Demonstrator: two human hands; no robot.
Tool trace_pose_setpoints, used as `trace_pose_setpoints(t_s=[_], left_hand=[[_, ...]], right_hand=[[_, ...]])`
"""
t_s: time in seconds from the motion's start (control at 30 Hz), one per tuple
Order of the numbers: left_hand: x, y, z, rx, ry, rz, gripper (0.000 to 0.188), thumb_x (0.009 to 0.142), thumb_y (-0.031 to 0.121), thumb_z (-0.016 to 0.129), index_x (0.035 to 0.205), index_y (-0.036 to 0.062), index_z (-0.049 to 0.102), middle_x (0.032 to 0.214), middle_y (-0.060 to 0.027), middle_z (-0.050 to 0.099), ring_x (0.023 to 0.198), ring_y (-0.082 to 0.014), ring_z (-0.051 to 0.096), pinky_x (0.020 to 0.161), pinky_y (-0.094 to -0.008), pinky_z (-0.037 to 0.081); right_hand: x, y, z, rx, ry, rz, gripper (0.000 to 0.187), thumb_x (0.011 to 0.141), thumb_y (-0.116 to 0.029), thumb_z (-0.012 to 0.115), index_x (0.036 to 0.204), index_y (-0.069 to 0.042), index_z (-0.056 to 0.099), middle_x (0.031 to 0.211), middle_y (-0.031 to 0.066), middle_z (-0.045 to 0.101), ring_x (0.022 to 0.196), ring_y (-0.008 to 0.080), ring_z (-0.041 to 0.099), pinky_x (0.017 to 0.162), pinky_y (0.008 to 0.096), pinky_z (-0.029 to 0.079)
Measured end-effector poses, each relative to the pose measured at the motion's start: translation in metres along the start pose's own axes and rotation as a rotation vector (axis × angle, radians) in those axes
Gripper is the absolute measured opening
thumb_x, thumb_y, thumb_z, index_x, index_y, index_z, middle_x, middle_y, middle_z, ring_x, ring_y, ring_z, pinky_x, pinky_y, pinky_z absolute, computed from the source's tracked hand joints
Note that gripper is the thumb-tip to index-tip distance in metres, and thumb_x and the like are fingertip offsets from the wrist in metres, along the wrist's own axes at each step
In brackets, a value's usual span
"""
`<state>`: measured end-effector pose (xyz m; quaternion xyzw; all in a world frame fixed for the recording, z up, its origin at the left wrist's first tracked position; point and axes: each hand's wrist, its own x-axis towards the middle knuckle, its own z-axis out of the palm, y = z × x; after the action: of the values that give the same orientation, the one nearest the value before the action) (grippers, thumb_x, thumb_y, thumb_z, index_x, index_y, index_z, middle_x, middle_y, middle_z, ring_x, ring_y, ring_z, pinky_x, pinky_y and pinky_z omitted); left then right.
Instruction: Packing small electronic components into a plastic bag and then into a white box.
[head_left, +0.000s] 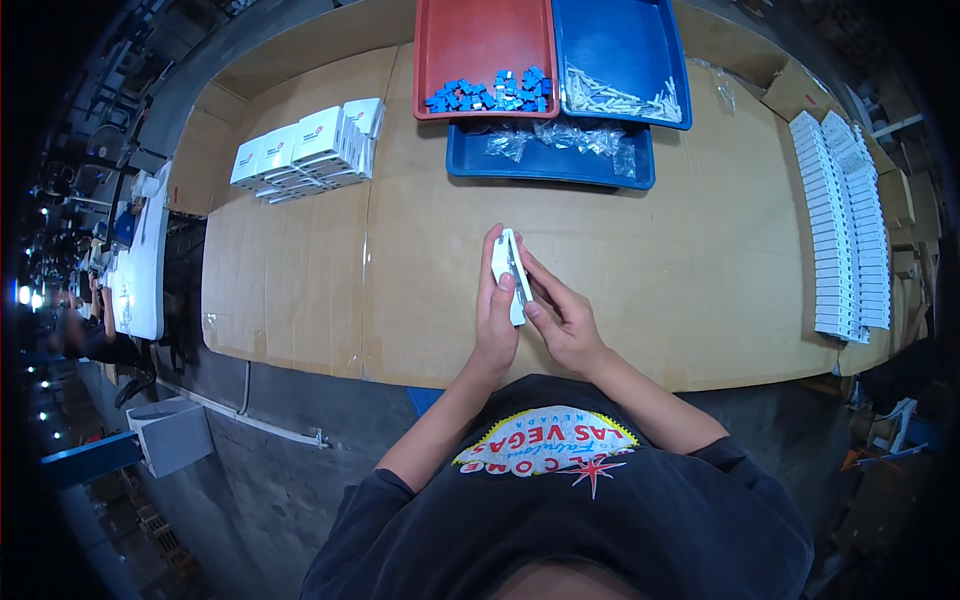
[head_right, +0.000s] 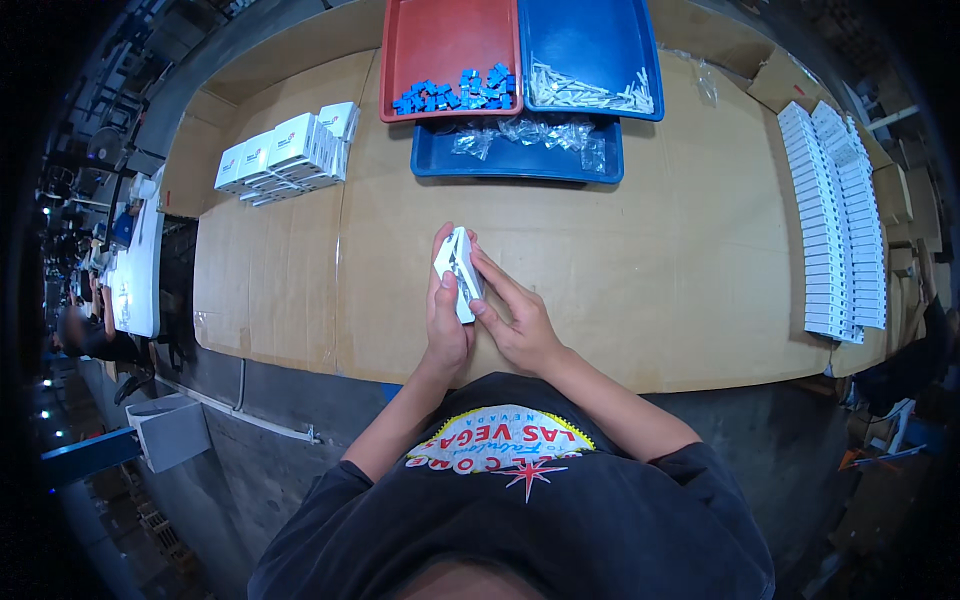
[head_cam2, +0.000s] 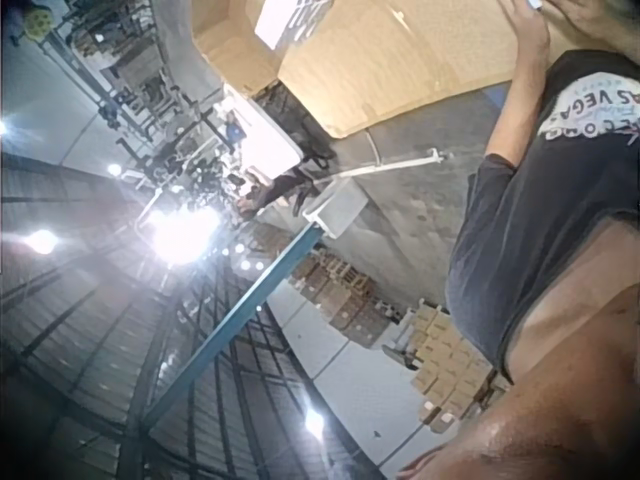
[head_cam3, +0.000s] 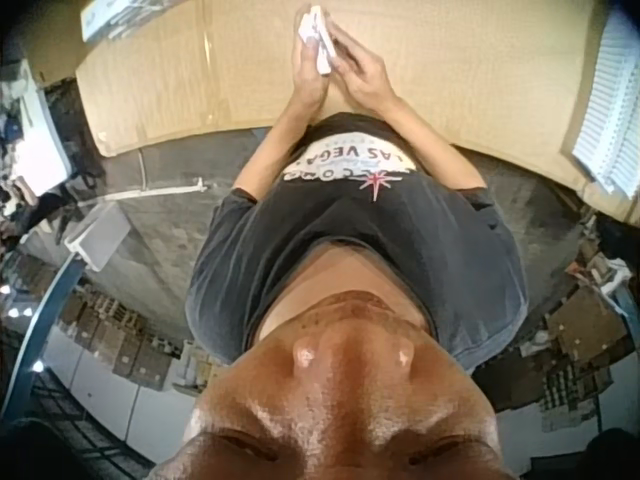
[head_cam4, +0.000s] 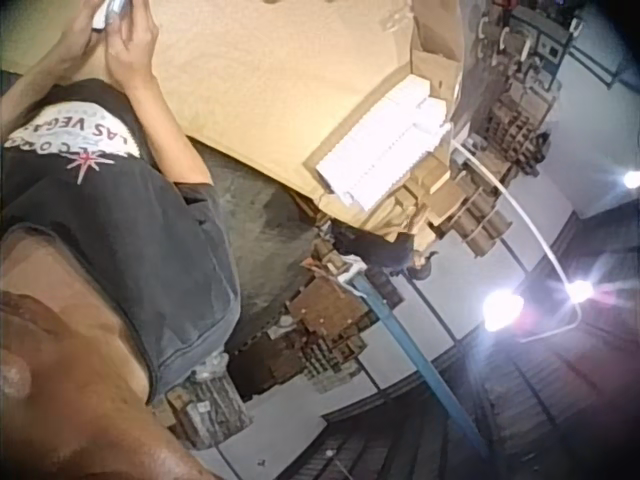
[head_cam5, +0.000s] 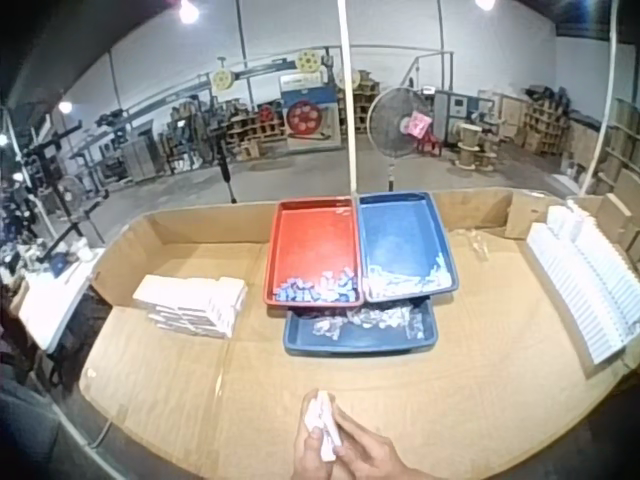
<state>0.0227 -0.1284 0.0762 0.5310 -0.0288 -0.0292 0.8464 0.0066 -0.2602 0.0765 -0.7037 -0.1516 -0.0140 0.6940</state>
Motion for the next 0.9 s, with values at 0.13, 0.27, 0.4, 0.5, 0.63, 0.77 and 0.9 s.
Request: trace_pose_setpoints(t_s=[0.13,0.27,0.4,0.5,0.63,0.77,0.9], left_hand=[[0.003,0.017,0.0,0.237,0.003,0.105,0.084,0.095,0.05,0.054,0.159,0.0009,0.029,0.156,-0.0177,0.039,0.144,-0.0287,0.04,0.121,-0.0412,0.029],[0.002,0.007,-0.011,0.401,-0.102,0.196,0.088,0.096,0.053,0.055,0.159,-0.0008,0.027,0.159,-0.0239,0.036,0.145,-0.0355,0.038,0.122,-0.0463,0.03],[0.003,-0.007,-0.014,0.557,-0.124,0.354,0.095,0.097,0.062,0.056,0.158,-0.0034,0.025,0.154,-0.0266,0.04,0.142,-0.038,0.043,0.12,-0.0477,0.033],[0.002,-0.002,0.0,0.585,0.006,0.263,0.091,0.098,0.059,0.057,0.157,-0.0041,0.029,0.149,-0.0259,0.044,0.136,-0.0373,0.048,0.115,-0.0465,0.038],[0.004,-0.002,-0.002,0.6,0.014,0.341,0.085,0.099,0.055,0.057,0.154,-0.0064,0.035,0.142,-0.0258,0.049,0.131,-0.0364,0.051,0.11,-0.0456,0.042],[0.007,-0.004,-0.005,0.627,0.058,0.427,0.078,0.101,0.053,0.051,0.146,-0.0098,0.043,0.136,-0.027,0.052,0.123,-0.0366,0.055,0.107,-0.0446,0.044],[0.008,-0.009,-0.01,0.578,0.057,0.47,0.072,0.101,0.049,0.041,0.139,-0.0116,0.047,0.131,-0.0276,0.054,0.116,-0.0365,0.058,0.102,-0.0434,0.047]], right_hand=[[0.009,0.007,-0.003,0.209,0.095,0.16,0.045,0.109,-0.025,0.056,0.146,0.001,0.055,0.146,0.0182,0.061,0.132,0.0289,0.061,0.109,0.0377,0.049],[0.018,-0.016,-0.009,0.638,0.072,0.663,0.045,0.11,-0.035,0.055,0.142,-0.003,0.058,0.126,0.0095,0.068,0.116,0.0169,0.066,0.092,0.0302,0.055],[0.018,-0.025,-0.006,0.552,0.036,0.694,0.047,0.108,-0.032,0.059,0.143,0.0,0.056,0.129,0.0118,0.067,0.119,0.0174,0.065,0.096,0.0308,0.054],[0.016,-0.028,0.006,0.521,0.094,0.618,0.046,0.107,-0.025,0.062,0.143,0.002,0.054,0.131,0.0134,0.066,0.121,0.0174,0.063,0.101,0.0318,0.052],[0.015,-0.02,0.017,0.527,0.182,0.513,0.044,0.108,-0.02,0.061,0.145,0.004,0.053,0.133,0.0143,0.066,0.122,0.017,0.062,0.103,0.0317,0.051],[0.011,-0.019,0.022,0.465,0.173,0.5,0.046,0.11,-0.021,0.057,0.148,0.005,0.053,0.128,0.0129,0.069,0.117,0.0133,0.062,0.102,0.03,0.05],[0.007,-0.012,0.024,0.36,0.132,0.39,0.048,0.112,-0.024,0.053,0.151,0.005,0.051,0.128,0.012,0.069,0.116,0.0122,0.062,0.102,0.0289,0.049]])
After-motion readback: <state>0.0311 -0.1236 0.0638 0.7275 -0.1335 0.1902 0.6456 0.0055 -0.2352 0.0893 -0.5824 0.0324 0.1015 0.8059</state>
